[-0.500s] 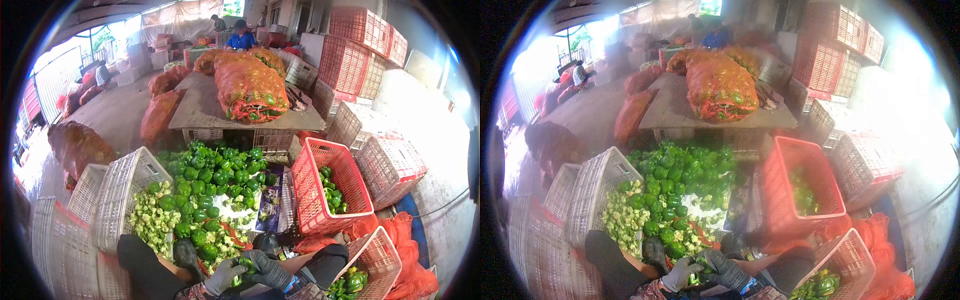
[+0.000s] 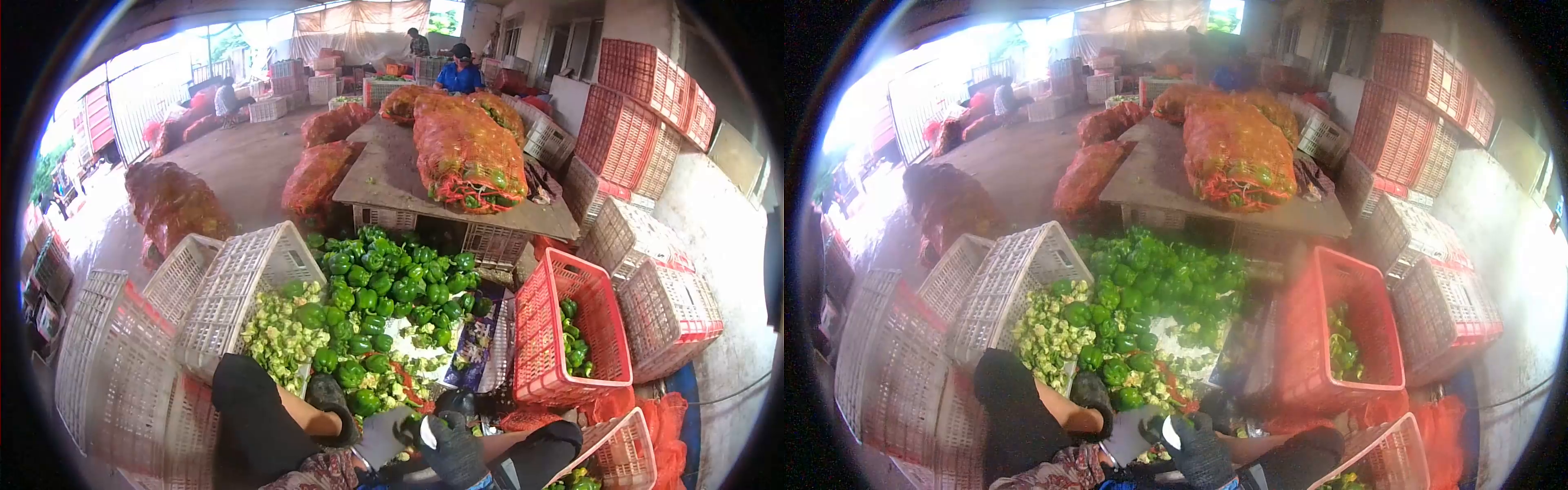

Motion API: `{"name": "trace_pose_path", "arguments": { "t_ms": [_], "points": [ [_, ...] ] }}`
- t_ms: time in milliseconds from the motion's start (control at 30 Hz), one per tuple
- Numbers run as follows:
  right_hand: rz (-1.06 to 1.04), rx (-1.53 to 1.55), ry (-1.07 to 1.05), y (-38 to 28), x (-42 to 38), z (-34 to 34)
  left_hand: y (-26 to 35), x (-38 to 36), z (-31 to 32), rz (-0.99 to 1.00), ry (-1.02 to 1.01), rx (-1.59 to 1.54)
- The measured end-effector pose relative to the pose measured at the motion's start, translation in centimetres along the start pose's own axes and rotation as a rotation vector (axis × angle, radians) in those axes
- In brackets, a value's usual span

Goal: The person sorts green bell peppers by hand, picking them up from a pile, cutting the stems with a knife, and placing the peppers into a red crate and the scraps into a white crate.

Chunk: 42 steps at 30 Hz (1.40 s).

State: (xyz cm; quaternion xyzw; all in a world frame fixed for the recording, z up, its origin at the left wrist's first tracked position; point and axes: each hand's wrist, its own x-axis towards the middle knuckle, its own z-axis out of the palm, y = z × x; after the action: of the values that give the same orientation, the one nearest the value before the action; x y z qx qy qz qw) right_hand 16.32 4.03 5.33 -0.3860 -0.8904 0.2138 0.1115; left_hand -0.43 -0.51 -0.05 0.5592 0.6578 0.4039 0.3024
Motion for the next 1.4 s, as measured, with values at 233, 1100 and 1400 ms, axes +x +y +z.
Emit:
{"name": "trace_pose_path", "arguments": {
  "t_ms": [233,1100,1400],
  "points": [
    [0.249,0.862,0.199,2.1,-1.2,-3.2,-11.0,6.9,-0.8,-0.572,0.529,-0.577],
    [-0.179,0.219,0.287,22.1,29.2,9.0,-19.3,35.1,-9.8,-0.025,-0.539,1.159],
    [0.2,0.669,0.105,19.7,34.0,21.4,-25.5,37.1,-8.1,-0.208,-0.225,0.54]
  ]
}}
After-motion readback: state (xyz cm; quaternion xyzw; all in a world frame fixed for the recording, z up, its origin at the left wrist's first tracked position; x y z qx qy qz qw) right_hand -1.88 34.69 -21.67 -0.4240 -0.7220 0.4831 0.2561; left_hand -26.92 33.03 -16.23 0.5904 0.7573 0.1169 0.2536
